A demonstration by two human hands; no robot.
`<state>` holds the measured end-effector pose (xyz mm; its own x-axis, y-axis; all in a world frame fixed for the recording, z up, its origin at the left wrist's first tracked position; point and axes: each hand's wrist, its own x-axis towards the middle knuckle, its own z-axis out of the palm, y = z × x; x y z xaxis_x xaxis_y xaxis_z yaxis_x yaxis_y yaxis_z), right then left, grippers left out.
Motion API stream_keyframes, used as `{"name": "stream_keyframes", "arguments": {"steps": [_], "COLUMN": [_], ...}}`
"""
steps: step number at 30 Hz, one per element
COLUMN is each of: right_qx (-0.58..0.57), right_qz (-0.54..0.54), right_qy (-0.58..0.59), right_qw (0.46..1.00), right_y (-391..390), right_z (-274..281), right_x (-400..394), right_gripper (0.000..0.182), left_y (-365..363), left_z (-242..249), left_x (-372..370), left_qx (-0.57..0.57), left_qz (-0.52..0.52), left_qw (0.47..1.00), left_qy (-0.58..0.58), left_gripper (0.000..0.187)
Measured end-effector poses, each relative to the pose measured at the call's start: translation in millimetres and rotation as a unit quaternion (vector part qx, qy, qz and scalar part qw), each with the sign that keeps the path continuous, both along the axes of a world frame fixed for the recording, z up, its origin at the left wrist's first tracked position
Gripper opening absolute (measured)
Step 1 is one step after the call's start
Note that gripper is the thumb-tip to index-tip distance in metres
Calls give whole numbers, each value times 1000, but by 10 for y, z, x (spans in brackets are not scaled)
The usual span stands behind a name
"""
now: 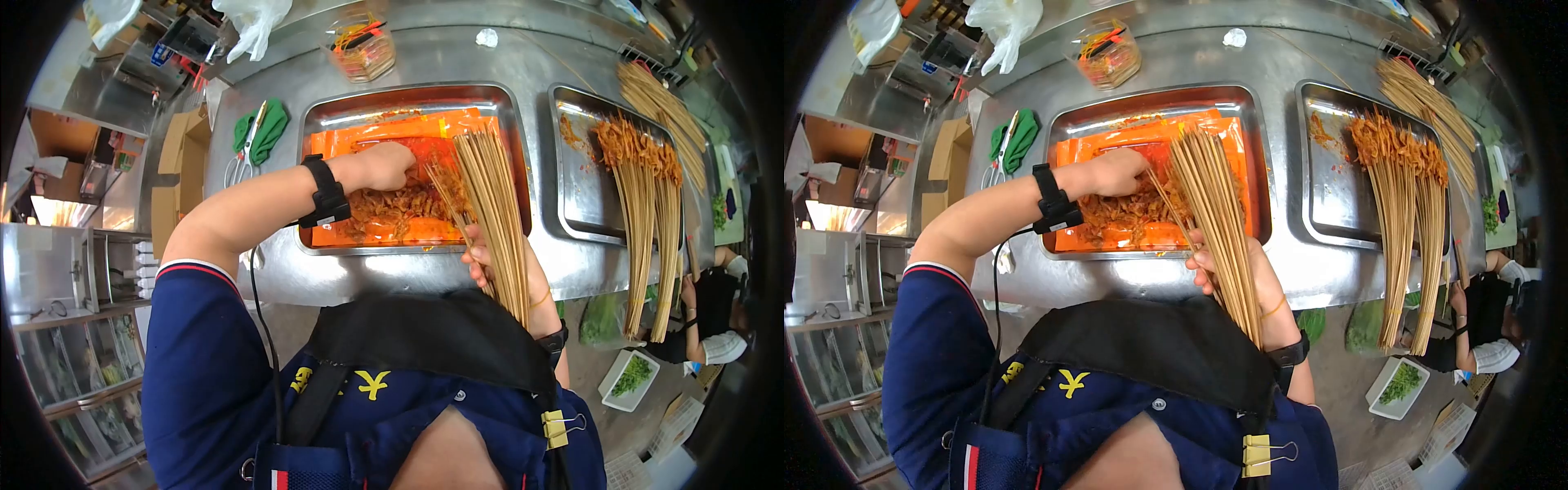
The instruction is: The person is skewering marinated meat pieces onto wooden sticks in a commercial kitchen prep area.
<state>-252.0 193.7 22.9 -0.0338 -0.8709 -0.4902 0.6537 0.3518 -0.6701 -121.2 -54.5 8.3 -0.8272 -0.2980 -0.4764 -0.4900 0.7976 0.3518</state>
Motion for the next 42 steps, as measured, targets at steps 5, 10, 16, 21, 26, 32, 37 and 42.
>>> {"name": "stream_keyframes", "arguments": {"steps": [5,10,16,21,26,32,37,42], "right_qx": [7,6,3,8,21,32,26,31], "right_qz": [3,13,52,83,93,96,91,93], "right_qy": [2,4,9,35,48,40,52,50], "right_qw": [1000,1000,999,996,994,994,994,994], "right_y": [-4,-20,-91,-151,-211,-241,-215,-212], "right_z": [7,36,79,97,125,144,111,107], "right_x": [8,40,137,241,287,281,274,266], "right_gripper": [30,30,29,27,27,27,27,28], "left_y": [-160,-171,171,551,663,650,680,724], "left_z": [-9,198,155,62,67,28,36,16], "left_x": [128,349,771,844,777,690,597,541], "left_qx": [88,316,528,554,513,428,464,442], "left_qz": [98,337,450,488,532,552,523,505], "left_qw": [990,862,620,521,512,554,514,512], "left_qy": [49,209,367,428,438,453,497,536], "left_gripper": [15,13,9,13,10,12,11,11]}}
